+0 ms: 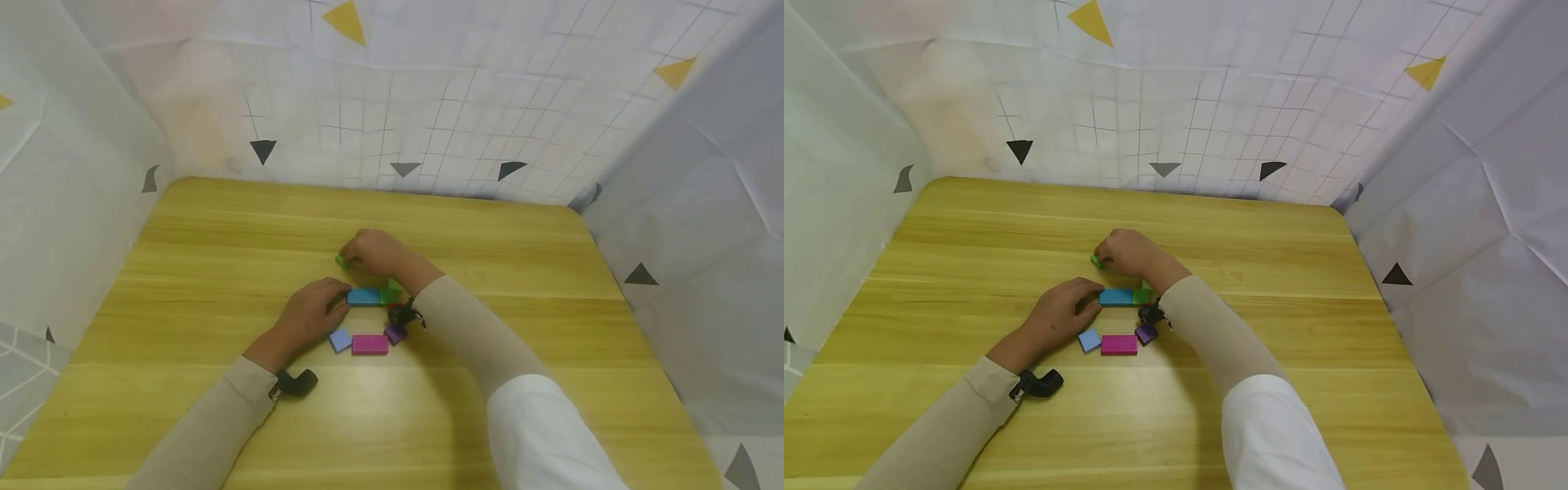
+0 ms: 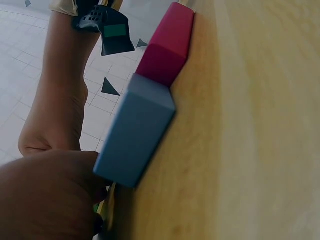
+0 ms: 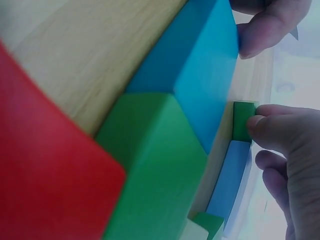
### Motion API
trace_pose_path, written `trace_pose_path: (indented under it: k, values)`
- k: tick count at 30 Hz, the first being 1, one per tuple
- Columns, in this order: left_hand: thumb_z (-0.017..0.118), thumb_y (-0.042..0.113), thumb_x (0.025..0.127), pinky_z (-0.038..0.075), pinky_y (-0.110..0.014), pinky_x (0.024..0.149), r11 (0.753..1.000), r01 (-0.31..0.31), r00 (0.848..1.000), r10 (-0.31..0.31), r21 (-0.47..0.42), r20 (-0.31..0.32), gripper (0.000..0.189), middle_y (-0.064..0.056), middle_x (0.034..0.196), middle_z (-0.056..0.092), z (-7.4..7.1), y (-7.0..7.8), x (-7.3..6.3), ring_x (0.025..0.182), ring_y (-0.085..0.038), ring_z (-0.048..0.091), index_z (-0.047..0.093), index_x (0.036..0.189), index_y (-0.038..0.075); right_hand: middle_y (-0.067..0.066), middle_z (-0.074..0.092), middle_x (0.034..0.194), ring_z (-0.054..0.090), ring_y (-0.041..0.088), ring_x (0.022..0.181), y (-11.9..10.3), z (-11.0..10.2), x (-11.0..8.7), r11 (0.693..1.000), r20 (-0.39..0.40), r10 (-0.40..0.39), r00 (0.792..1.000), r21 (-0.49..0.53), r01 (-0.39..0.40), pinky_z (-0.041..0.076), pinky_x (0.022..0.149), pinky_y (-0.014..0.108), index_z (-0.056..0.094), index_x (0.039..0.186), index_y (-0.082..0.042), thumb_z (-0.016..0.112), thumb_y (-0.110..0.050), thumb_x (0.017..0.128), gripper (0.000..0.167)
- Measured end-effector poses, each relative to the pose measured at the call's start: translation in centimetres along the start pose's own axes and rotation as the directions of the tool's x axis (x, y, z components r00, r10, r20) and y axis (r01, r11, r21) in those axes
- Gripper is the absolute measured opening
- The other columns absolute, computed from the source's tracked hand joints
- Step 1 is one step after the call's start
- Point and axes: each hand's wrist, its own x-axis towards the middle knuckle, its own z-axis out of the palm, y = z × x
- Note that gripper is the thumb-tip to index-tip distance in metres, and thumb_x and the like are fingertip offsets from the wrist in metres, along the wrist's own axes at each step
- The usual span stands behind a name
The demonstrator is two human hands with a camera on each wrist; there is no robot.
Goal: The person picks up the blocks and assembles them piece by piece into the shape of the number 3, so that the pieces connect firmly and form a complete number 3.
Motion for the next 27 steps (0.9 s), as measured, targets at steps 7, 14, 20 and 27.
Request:
trace_pose_path:
  k: [7, 14, 20, 27]
  values:
    - [0.067, 0.023, 0.093, 0.053, -0.037, 0.095, 1.0, -0.005, 1.0, 0.005, -0.003, -0.003, 0.031, 0.002, 0.118, 0.068, 0.0, 0.1, 0.0, 0.111, -0.016, 0.063, 0.067, 0.123, 0.014, 0.001, 0.071, 0.122, 0.065, 0.021, 0.111, 0.1, 0.2, -0.3, 0.999, -0.031, 0.018, 0.999, 0.04, -0.017, 0.05, 0.099, 0.032, 0.078, 0.108, -0.012, 0.064, -0.015, 0.097, 0.018]
    - [0.066, 0.025, 0.094, 0.053, -0.036, 0.095, 1.0, -0.016, 1.0, 0.016, 0.0, 0.007, 0.033, 0.002, 0.119, 0.067, -0.1, 0.1, 0.0, 0.112, -0.016, 0.062, 0.066, 0.125, 0.014, 0.005, 0.072, 0.119, 0.065, 0.022, 0.115, 0.0, 0.0, -1.3, 0.995, -0.142, 0.047, 0.989, 0.088, -0.034, 0.05, 0.102, 0.034, 0.076, 0.11, -0.01, 0.061, -0.014, 0.098, 0.02]
    - [0.066, 0.026, 0.094, 0.053, -0.036, 0.095, 1.0, -0.013, 1.0, 0.013, -0.005, 0.007, 0.034, 0.001, 0.119, 0.067, -0.1, 0.1, -0.1, 0.111, -0.016, 0.062, 0.066, 0.125, 0.014, 0.008, 0.072, 0.118, 0.065, 0.024, 0.114, -0.4, -0.2, -2.2, 0.992, -0.221, 0.059, 0.974, 0.118, -0.033, 0.05, 0.102, 0.035, 0.075, 0.113, -0.005, 0.06, -0.009, 0.096, 0.023]
    - [0.064, 0.028, 0.096, 0.053, -0.037, 0.095, 0.999, -0.008, 1.0, 0.008, -0.032, -0.012, 0.034, 0.001, 0.119, 0.066, -0.1, -0.1, -0.3, 0.111, -0.016, 0.062, 0.066, 0.125, 0.012, 0.008, 0.067, 0.127, 0.059, 0.025, 0.123, -0.5, 0.6, -4.3, 0.968, -0.207, 0.22, 0.953, 0.168, -0.186, 0.044, 0.109, 0.036, 0.068, 0.125, -0.006, 0.059, -0.016, 0.099, 0.029]
